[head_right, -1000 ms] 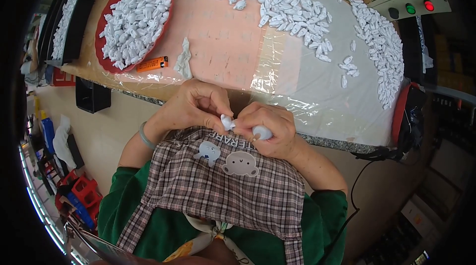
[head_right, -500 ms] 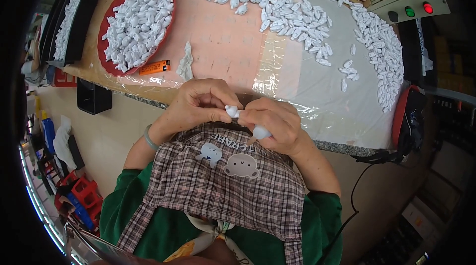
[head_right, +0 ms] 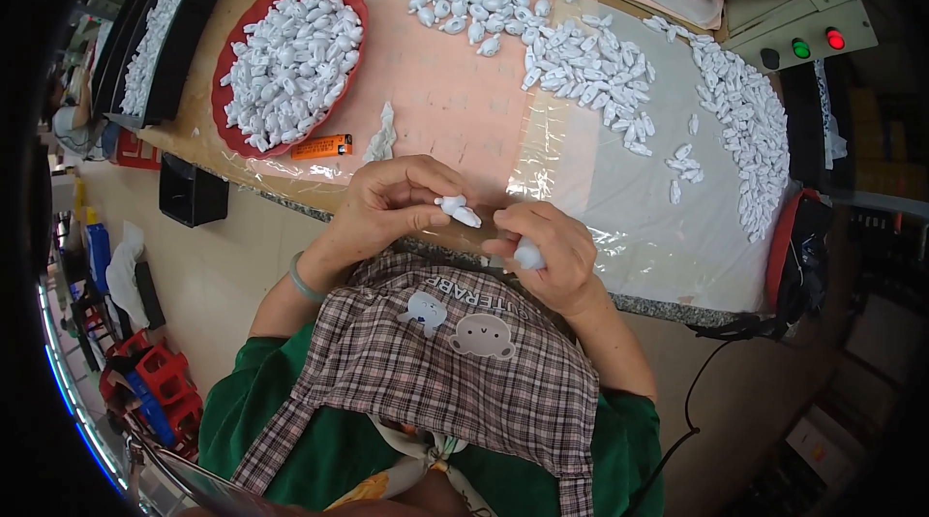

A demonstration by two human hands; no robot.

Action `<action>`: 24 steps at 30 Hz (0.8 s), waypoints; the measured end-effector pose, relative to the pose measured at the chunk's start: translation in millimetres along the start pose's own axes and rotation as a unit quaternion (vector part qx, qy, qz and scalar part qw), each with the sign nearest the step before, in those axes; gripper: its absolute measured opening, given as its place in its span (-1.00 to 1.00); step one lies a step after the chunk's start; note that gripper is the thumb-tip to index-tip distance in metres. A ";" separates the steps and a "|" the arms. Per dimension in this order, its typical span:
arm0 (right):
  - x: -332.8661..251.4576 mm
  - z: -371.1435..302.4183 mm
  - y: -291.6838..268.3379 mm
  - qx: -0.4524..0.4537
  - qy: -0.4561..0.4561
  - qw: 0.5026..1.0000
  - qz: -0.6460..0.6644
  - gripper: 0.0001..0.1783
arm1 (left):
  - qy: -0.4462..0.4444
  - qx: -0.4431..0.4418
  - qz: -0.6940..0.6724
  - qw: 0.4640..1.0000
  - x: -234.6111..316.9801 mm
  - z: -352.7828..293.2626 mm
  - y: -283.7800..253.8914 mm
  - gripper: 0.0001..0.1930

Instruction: Apply glue to small white plastic components and assemble them on a factory workbench.

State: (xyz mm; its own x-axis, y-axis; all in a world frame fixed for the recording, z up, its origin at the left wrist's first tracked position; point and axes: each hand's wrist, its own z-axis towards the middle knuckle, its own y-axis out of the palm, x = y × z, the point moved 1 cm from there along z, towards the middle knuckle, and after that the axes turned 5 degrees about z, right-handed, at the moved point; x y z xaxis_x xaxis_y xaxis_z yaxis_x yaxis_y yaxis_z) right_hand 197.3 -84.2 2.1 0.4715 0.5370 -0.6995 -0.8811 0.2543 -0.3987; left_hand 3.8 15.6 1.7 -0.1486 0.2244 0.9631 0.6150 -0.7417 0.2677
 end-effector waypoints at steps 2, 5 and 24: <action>0.3 -0.4 -2.2 0.011 0.030 0.999 -0.012 -0.66 | 0.019 0.016 0.038 0.999 6.5 -2.3 -11.1 -0.77; 4.6 -5.5 -6.8 0.010 0.040 0.998 -0.036 -0.68 | 0.130 0.146 0.247 0.949 23.3 -11.0 -44.6 -0.76; 5.8 -5.7 -7.8 -0.007 0.059 0.998 -0.039 -0.68 | 0.272 0.174 0.642 0.695 4.8 124.4 -29.3 -0.81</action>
State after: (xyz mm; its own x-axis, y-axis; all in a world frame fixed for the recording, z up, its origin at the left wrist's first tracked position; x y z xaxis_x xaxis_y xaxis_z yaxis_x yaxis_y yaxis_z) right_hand 207.1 -87.6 -2.3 0.5401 0.4181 -0.7304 -0.8415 0.2805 -0.4618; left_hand 81.5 117.1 -5.0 0.4844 -0.8236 0.2951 0.6468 0.1099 -0.7547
